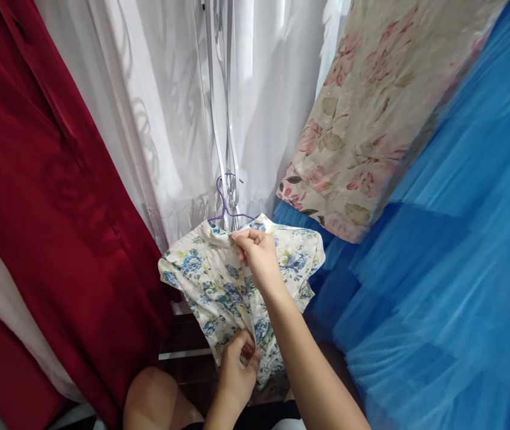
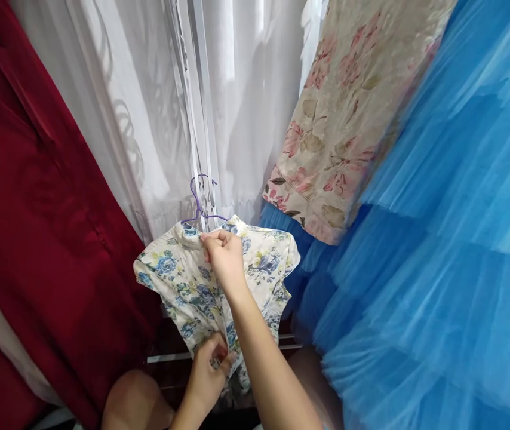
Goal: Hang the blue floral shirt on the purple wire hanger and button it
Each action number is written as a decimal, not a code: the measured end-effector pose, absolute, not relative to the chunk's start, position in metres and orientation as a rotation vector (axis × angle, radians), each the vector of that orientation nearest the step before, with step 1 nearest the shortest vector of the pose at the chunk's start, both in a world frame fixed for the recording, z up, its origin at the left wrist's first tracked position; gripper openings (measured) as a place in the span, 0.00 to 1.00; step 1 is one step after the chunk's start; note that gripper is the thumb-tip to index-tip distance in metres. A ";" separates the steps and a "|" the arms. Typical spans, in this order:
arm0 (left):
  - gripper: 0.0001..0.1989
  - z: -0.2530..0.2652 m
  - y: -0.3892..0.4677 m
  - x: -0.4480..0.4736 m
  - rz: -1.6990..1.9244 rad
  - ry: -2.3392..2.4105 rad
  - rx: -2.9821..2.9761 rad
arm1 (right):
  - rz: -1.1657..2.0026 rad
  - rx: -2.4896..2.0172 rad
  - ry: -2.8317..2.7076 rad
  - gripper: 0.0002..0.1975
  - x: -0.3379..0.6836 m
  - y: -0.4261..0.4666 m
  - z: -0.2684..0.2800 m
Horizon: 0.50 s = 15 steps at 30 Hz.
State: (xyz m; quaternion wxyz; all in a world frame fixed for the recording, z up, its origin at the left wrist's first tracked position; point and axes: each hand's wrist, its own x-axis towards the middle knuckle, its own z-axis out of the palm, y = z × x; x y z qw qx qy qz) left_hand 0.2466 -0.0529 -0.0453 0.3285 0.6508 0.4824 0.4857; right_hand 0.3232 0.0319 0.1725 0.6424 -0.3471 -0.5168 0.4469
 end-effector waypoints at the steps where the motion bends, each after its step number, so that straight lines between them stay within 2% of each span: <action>1: 0.04 -0.039 -0.051 0.242 1.300 1.256 1.697 | 1.023 -0.789 -1.183 0.10 0.325 0.029 0.169; 3: 0.04 -0.014 -0.044 0.230 1.414 1.241 1.684 | 1.029 -0.784 -1.197 0.09 0.327 0.022 0.162; 8: 0.20 0.092 -0.010 0.202 1.829 1.182 1.804 | 1.071 -0.738 -1.254 0.11 0.329 0.007 0.152; 11: 0.14 0.139 0.008 0.199 1.756 1.128 2.072 | 1.094 -0.711 -1.278 0.12 0.329 0.009 0.151; 15: 0.09 0.154 0.017 0.208 1.862 1.178 2.200 | 1.074 -0.699 -1.266 0.11 0.327 0.025 0.139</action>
